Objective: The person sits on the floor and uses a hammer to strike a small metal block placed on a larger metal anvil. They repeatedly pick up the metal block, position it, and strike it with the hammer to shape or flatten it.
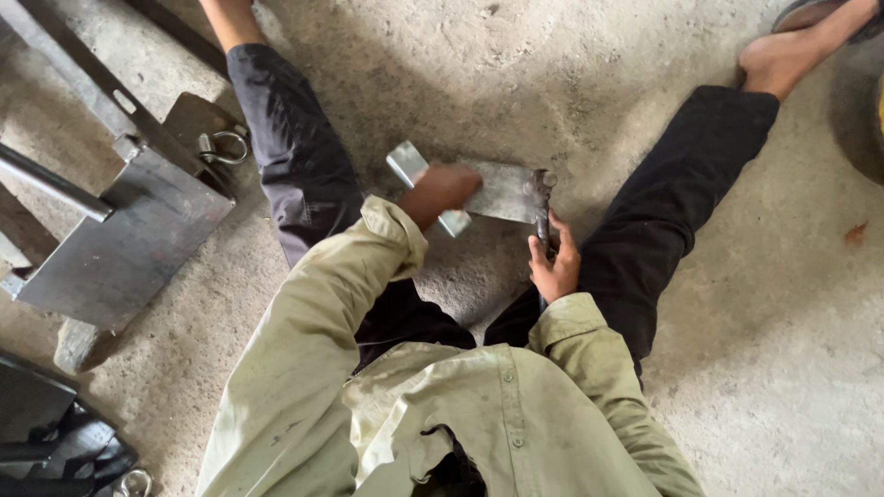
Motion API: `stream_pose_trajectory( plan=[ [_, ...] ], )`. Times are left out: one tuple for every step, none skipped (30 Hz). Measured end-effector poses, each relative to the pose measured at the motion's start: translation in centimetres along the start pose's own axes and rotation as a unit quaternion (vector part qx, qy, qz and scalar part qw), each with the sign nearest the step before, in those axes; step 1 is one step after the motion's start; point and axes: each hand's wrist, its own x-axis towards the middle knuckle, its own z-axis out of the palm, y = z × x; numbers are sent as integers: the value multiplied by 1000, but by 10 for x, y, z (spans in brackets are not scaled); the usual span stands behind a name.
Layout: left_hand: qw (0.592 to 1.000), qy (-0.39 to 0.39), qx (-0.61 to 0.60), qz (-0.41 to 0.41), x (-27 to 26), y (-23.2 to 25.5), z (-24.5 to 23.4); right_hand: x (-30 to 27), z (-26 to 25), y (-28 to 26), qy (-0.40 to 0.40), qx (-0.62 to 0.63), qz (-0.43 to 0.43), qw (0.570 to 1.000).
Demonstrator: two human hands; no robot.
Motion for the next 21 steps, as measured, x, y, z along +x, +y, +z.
stream_pose_trajectory(
  plan=[
    [1000,6,-6,-17,2,-12,2,-1,0,1,1,-2,-6,1000],
    [999,12,-12,-34,4,-24,2,-2,-1,2,3,-4,-11,1000],
    [998,18,-20,-54,6,-30,4,-2,-1,3,4,-3,-9,1000],
    [999,9,-10,-47,9,-34,6,-2,-1,4,5,-1,-6,1000],
    [999,2,0,-44,9,-38,5,0,0,4,2,1,-6,1000],
    [999,-4,11,-41,10,-40,3,1,1,4,-1,0,-10,1000],
    [999,-13,26,-34,10,-41,2,1,2,4,-4,0,-11,1000],
    [999,-21,42,-27,11,-41,1,2,1,4,-6,1,-12,1000],
    [998,-33,55,-19,6,-39,3,-3,0,4,-6,-7,4,1000],
    [991,59,118,-14,0,-38,5,-7,-1,4,-6,-14,20,1000],
    [970,155,186,-7,-3,-40,1,-5,0,2,-4,-19,29,999],
    [935,249,251,1,-6,-43,-4,-2,1,0,-5,-13,33,999],
    [958,201,182,-91,-7,-47,-8,5,2,-3,-4,-6,32,999],
    [966,151,109,-181,-14,-49,-9,7,5,-5,-3,0,31,1000],
    [957,97,30,-272,-19,-47,-4,5,6,-5,-5,-11,30,999],
    [940,58,-72,-329,-22,-44,4,3,6,-5,-7,-23,29,999],
    [908,19,-174,-381,-24,-39,14,1,6,-4,-10,-35,28,999],
    [862,-21,-274,-426,-24,-37,22,0,6,-2,-15,-55,11,998],
    [824,16,-393,-409,-26,-34,32,1,5,-1,-20,-75,-8,997],
    [771,52,-504,-385,-28,-29,43,2,5,1,-25,-96,-28,995],
    [707,86,-607,-353,-25,-28,52,3,7,3,-19,-88,-25,996]
  ],
)
